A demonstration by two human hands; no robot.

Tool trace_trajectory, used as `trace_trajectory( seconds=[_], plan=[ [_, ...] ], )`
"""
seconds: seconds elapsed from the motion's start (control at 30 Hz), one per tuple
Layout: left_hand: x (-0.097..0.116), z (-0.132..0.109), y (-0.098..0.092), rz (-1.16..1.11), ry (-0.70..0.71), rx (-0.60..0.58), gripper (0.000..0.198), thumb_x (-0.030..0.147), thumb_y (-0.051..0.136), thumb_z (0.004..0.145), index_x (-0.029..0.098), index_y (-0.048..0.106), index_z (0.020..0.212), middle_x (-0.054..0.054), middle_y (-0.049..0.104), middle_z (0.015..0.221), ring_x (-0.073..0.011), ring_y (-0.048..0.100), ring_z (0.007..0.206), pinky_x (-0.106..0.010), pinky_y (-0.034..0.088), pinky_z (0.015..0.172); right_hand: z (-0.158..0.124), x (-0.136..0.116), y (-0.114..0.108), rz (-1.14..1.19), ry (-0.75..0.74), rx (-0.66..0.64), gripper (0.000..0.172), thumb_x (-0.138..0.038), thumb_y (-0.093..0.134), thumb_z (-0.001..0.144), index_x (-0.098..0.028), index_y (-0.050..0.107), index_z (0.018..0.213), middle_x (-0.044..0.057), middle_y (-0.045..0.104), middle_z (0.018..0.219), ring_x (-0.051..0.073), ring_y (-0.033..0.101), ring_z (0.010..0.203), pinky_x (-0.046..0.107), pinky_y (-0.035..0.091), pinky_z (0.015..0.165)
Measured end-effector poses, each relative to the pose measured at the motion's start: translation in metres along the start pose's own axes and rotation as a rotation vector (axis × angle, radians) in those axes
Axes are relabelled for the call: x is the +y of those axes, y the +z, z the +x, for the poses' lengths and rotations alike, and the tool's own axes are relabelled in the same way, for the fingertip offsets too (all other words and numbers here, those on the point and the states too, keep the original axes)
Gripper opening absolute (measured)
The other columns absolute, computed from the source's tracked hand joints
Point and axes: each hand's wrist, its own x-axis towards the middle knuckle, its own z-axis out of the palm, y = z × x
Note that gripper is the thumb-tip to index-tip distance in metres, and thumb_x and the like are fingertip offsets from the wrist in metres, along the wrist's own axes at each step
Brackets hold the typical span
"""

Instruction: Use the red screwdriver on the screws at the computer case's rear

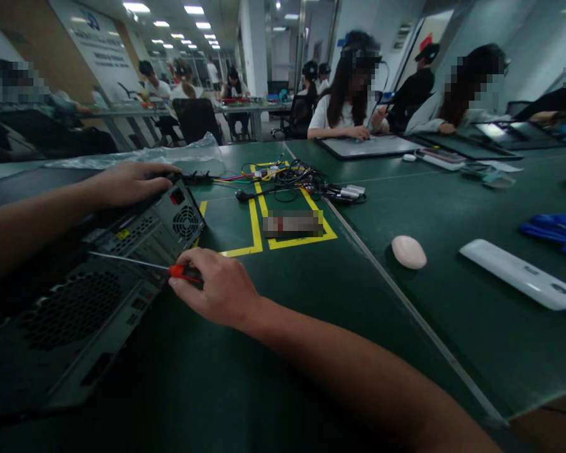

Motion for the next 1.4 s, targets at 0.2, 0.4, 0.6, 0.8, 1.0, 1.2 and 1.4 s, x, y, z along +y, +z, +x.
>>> trace_trajectory(
  seconds=[0.2, 0.4, 0.6, 0.8, 1.0, 1.2, 1.4],
  plan=[
    [-0.0021, 0.0006, 0.0009, -0.009, 0.007, 0.012, 0.083, 0.06, 0.044, 0.104, 0.021, 0.072, 0.172, -0.014, 0.079, 0.16, -0.0412, 0.074, 0.144, -0.054, 0.054, 0.126, 0.0, -0.0019, -0.0011, 0.0, 0.016, 0.0, 0.027, -0.051, 0.069, 0.111, -0.026, 0.072, 0.118, 0.007, 0.083, 0.115, 0.022, 0.075, 0.098, 0.039, 0.06, 0.091],
    [-0.0016, 0.0005, 0.0013, -0.013, 0.005, 0.012, 0.083, 0.059, 0.045, 0.104, 0.021, 0.072, 0.172, -0.012, 0.08, 0.158, -0.0391, 0.074, 0.141, -0.051, 0.053, 0.127, -0.0003, -0.0006, -0.0015, -0.005, 0.016, 0.002, 0.027, -0.05, 0.071, 0.109, -0.025, 0.073, 0.119, 0.008, 0.084, 0.116, 0.023, 0.077, 0.102, 0.039, 0.06, 0.094],
    [-0.0058, 0.0019, 0.0005, -0.015, 0.034, 0.009, 0.081, 0.06, 0.046, 0.105, 0.022, 0.073, 0.171, -0.015, 0.082, 0.155, -0.0405, 0.076, 0.139, -0.052, 0.055, 0.123, -0.0005, -0.0011, -0.0017, -0.046, 0.026, -0.006, 0.027, -0.049, 0.072, 0.112, -0.024, 0.076, 0.121, 0.009, 0.085, 0.119, 0.024, 0.078, 0.107, 0.04, 0.06, 0.097],
    [-0.0063, 0.0019, 0.0, -0.014, 0.027, 0.015, 0.08, 0.06, 0.047, 0.105, 0.024, 0.073, 0.171, -0.013, 0.081, 0.157, -0.0405, 0.075, 0.141, -0.052, 0.055, 0.124, -0.0001, -0.0012, -0.0005, -0.056, 0.029, -0.009, 0.025, -0.046, 0.071, 0.115, -0.023, 0.078, 0.12, 0.008, 0.084, 0.116, 0.022, 0.078, 0.104, 0.039, 0.06, 0.098],
    [-0.0033, 0.0006, -0.0005, -0.024, 0.025, -0.001, 0.082, 0.057, 0.045, 0.105, 0.02, 0.071, 0.173, -0.015, 0.078, 0.163, -0.0406, 0.073, 0.147, -0.053, 0.052, 0.128, -0.0008, -0.0004, 0.0015, -0.032, 0.023, -0.007, 0.028, -0.048, 0.071, 0.113, -0.023, 0.075, 0.126, 0.008, 0.083, 0.118, 0.023, 0.079, 0.106, 0.04, 0.061, 0.098],
    [-0.0043, 0.0007, -0.0001, -0.011, 0.03, 0.007, 0.082, 0.058, 0.045, 0.106, 0.019, 0.072, 0.172, -0.016, 0.081, 0.159, -0.0414, 0.075, 0.143, -0.052, 0.055, 0.124, -0.0003, -0.0004, 0.0011, -0.038, 0.009, -0.008, 0.023, -0.044, 0.072, 0.108, -0.026, 0.069, 0.121, 0.006, 0.082, 0.116, 0.022, 0.077, 0.102, 0.039, 0.062, 0.093],
    [-0.0006, 0.0004, -0.0013, -0.005, 0.021, 0.002, 0.083, 0.059, 0.045, 0.104, 0.019, 0.073, 0.172, -0.015, 0.081, 0.158, -0.0425, 0.075, 0.143, -0.053, 0.055, 0.125, 0.0007, 0.0009, 0.0007, -0.038, -0.01, -0.006, 0.017, -0.043, 0.069, 0.11, -0.026, 0.069, 0.116, 0.006, 0.083, 0.116, 0.022, 0.078, 0.104, 0.039, 0.061, 0.095]
  ],
)
